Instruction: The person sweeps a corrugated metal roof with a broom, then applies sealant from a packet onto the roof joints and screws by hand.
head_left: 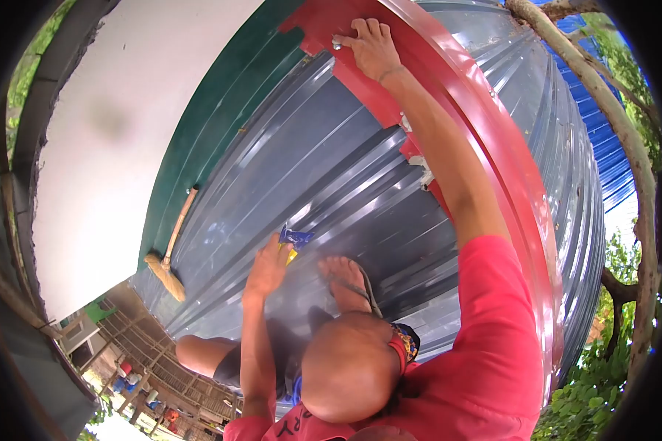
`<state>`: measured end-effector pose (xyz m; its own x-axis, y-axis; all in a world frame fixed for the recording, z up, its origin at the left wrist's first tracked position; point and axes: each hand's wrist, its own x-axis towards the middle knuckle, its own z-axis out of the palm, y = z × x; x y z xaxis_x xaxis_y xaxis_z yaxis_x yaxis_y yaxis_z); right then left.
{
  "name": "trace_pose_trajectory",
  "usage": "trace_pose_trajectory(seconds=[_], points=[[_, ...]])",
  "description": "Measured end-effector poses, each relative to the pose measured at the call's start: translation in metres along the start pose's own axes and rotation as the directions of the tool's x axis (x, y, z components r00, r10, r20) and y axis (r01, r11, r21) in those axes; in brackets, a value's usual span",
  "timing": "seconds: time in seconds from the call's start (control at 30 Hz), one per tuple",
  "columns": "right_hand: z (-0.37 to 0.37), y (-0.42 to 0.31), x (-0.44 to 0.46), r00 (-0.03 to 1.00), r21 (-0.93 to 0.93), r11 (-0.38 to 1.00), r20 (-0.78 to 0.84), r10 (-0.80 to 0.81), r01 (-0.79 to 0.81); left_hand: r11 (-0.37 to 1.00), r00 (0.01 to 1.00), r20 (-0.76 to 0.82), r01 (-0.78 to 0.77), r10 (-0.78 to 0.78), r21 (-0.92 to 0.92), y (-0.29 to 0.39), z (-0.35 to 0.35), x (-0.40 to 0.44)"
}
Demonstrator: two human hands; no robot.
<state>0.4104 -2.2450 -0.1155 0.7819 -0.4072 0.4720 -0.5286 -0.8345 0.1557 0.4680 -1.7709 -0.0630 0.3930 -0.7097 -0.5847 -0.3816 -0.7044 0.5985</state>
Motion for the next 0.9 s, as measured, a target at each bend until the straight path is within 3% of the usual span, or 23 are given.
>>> trace_pose_trajectory(seconds=[0.1,0.23,0.37,0.4,0.47,0.5,0.6,0.9], points=[[-0.002,-0.017,-0.014,0.998,-0.151,0.986,-0.026,0.065,-0.068,0.999,0.999,-0.006,-0.036,0.036,0.017,-0.008,0.0,0.0],[-0.01,-0.047,-0.025,0.986,-0.35,0.929,0.062,0.154,-0.123,0.998,0.998,-0.024,-0.063,0.064,0.01,-0.018,0.003,-0.004],[-0.019,-0.062,-0.024,0.97,-0.477,0.878,0.192,0.151,-0.042,0.999,0.999,-0.027,-0.046,0.046,0.005,-0.028,0.005,-0.007],[-0.017,-0.059,-0.024,0.989,-0.4,0.915,0.106,0.107,-0.056,0.998,0.998,-0.027,-0.058,0.059,0.023,-0.031,0.005,-0.007],[-0.014,-0.046,-0.023,0.983,-0.004,0.986,0.076,0.169,-0.169,0.995,0.996,-0.027,-0.078,0.079,0.059,-0.036,0.006,-0.007],[-0.013,-0.041,-0.02,0.977,0.201,0.957,0.07,0.2,-0.211,0.996,0.997,-0.027,-0.072,0.073,0.046,-0.035,0.006,-0.007],[-0.01,-0.03,-0.01,0.965,0.372,0.899,-0.035,0.262,-0.23,0.997,0.997,-0.033,-0.069,0.07,0.027,-0.034,0.006,-0.01],[-0.008,-0.032,0.013,0.967,0.151,0.969,0.196,0.165,-0.196,0.999,0.999,-0.036,-0.037,0.037,-0.012,-0.032,0.002,-0.008]])
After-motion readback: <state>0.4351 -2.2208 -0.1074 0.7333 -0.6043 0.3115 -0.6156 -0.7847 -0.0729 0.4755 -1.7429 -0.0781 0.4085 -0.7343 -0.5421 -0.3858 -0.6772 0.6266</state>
